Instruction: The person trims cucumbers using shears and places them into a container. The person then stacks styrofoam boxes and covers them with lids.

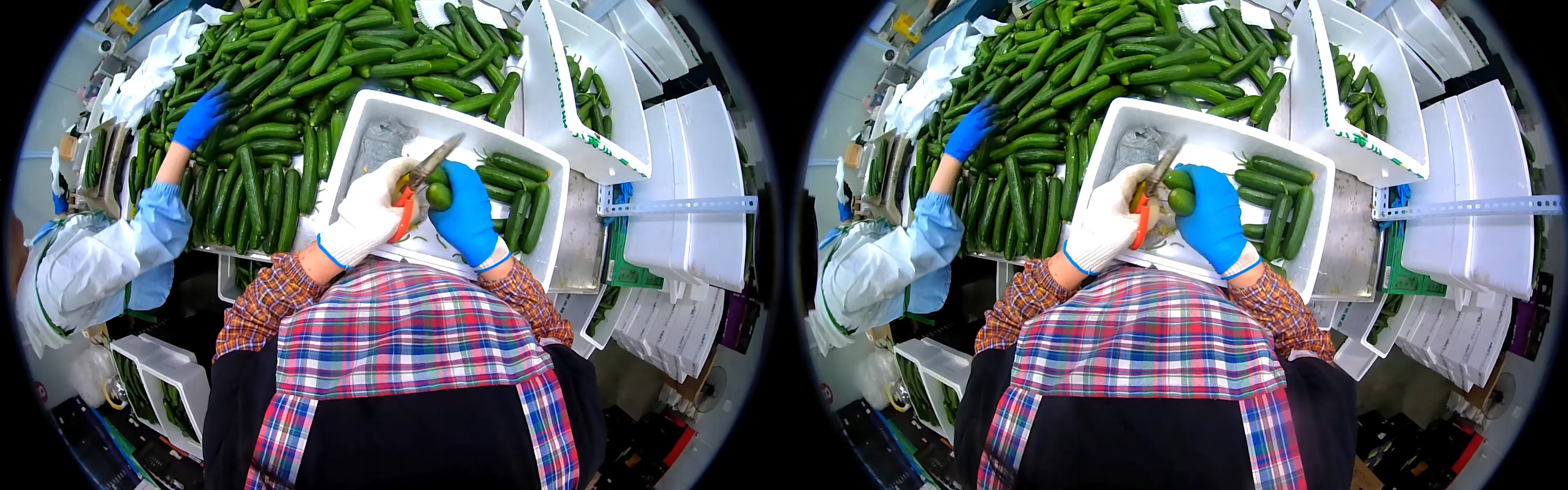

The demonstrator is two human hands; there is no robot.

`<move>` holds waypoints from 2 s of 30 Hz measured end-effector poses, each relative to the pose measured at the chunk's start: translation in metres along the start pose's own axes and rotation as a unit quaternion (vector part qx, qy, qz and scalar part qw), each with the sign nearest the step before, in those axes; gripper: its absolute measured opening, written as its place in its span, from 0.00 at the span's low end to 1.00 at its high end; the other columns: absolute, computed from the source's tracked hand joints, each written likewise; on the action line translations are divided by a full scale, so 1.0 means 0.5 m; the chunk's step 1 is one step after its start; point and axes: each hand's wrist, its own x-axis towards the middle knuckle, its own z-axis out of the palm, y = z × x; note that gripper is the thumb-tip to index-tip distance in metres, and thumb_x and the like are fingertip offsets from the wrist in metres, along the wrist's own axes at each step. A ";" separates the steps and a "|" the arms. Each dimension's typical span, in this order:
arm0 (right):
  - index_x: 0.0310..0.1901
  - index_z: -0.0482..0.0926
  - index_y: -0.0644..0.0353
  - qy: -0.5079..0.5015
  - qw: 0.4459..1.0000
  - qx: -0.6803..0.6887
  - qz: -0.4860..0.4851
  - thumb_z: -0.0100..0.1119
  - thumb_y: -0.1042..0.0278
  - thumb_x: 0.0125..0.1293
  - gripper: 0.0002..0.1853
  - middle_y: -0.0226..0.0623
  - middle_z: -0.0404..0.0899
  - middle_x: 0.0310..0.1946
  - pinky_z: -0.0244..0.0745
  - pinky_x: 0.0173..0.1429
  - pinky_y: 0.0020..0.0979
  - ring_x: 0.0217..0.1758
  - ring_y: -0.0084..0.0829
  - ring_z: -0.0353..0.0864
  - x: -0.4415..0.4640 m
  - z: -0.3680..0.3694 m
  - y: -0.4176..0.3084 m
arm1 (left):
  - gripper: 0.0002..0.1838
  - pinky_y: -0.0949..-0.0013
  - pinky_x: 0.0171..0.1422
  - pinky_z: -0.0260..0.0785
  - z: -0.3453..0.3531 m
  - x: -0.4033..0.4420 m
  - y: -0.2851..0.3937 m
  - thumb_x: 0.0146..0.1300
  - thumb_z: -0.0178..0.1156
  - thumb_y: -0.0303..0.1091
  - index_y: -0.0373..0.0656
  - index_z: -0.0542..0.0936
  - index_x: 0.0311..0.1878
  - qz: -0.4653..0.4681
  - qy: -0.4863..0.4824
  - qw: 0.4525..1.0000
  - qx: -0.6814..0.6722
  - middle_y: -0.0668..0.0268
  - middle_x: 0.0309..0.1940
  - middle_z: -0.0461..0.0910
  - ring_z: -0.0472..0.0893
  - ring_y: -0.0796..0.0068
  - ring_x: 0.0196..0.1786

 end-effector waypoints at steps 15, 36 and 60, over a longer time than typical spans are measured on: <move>0.48 0.76 0.58 -0.054 0.995 0.068 -0.058 0.64 0.74 0.46 0.23 0.46 0.79 0.40 0.73 0.48 0.44 0.44 0.51 0.77 -0.012 0.023 0.012 | 0.27 0.67 0.51 0.74 -0.019 0.004 -0.030 0.54 0.63 0.29 0.40 0.72 0.59 0.048 0.008 0.999 0.020 0.56 0.43 0.81 0.82 0.63 0.44; 0.54 0.75 0.62 -0.136 0.988 0.057 -0.034 0.59 0.80 0.46 0.28 0.50 0.77 0.46 0.72 0.53 0.43 0.49 0.51 0.77 -0.026 0.036 0.041 | 0.19 0.53 0.44 0.73 -0.002 0.010 -0.097 0.61 0.55 0.36 0.48 0.75 0.56 -0.024 -0.038 0.997 0.064 0.48 0.36 0.81 0.81 0.45 0.40; 0.55 0.74 0.61 -0.091 0.959 0.244 0.116 0.59 0.81 0.46 0.29 0.40 0.77 0.47 0.71 0.58 0.32 0.51 0.34 0.78 -0.009 0.009 0.028 | 0.17 0.75 0.48 0.68 -0.022 0.008 -0.078 0.60 0.63 0.34 0.38 0.74 0.50 -0.075 -0.009 0.963 -0.258 0.66 0.38 0.77 0.74 0.81 0.41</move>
